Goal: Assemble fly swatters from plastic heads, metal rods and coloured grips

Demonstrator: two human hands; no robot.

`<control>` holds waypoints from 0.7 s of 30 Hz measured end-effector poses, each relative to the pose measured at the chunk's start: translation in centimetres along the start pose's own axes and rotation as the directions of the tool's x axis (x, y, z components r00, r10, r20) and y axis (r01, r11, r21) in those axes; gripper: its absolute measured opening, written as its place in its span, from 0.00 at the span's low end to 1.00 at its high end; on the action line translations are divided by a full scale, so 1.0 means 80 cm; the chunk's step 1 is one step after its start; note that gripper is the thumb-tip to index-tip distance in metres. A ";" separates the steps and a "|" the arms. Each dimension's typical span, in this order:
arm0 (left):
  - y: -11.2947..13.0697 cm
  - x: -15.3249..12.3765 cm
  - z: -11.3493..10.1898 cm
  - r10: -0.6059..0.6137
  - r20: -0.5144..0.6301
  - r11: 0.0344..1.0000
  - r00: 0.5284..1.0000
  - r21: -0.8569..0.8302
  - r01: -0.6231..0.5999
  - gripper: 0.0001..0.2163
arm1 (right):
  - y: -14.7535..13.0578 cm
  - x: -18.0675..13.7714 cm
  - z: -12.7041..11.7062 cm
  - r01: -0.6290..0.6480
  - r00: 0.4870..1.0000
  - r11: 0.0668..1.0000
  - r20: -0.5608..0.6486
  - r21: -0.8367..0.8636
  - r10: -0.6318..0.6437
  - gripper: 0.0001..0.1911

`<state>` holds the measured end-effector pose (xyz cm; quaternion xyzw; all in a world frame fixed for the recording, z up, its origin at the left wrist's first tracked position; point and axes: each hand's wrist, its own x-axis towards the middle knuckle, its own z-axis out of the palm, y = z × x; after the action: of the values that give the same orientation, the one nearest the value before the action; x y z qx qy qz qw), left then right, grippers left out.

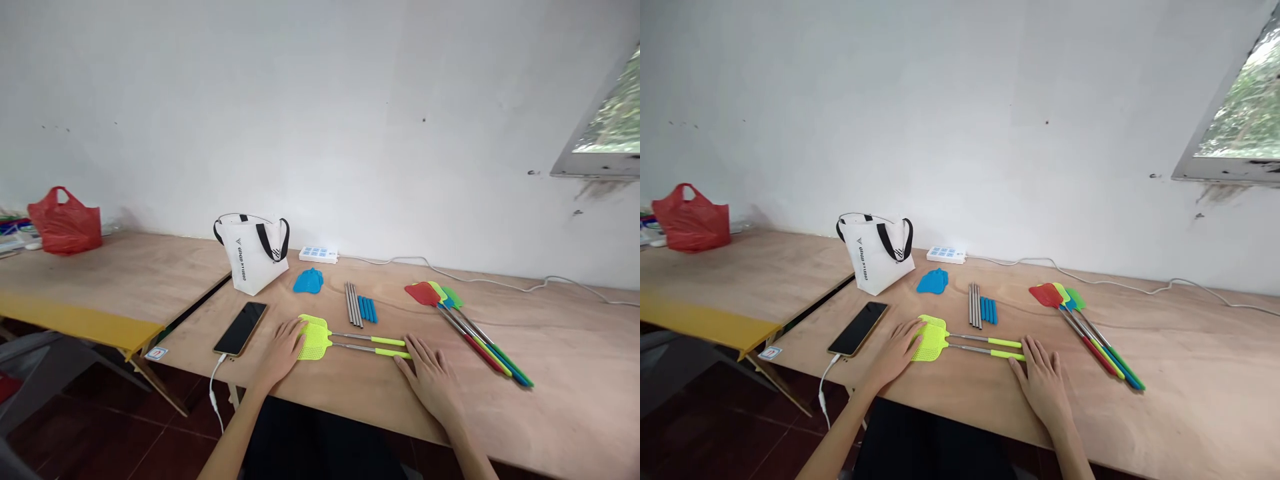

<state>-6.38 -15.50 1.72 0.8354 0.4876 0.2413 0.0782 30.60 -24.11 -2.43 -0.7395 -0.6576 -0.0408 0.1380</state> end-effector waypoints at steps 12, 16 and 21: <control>-0.003 0.004 0.004 0.013 -0.002 0.999 1.000 0.032 -0.013 0.19 | -0.010 0.002 -0.024 -0.012 0.999 0.999 0.046 0.035 0.010 0.32; -0.002 0.004 0.002 0.007 0.001 0.999 1.000 0.044 -0.007 0.19 | -0.011 0.006 -0.023 -0.009 0.999 0.999 0.040 0.036 0.008 0.30; -0.002 0.004 0.004 0.012 -0.020 0.999 1.000 0.044 -0.011 0.19 | -0.012 0.007 -0.026 -0.011 1.000 0.999 0.024 0.030 0.011 0.30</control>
<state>-6.27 -15.10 1.51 0.8372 0.4887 0.2395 0.0533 29.98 -24.05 -0.12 -0.7414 -0.6556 -0.0214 0.1414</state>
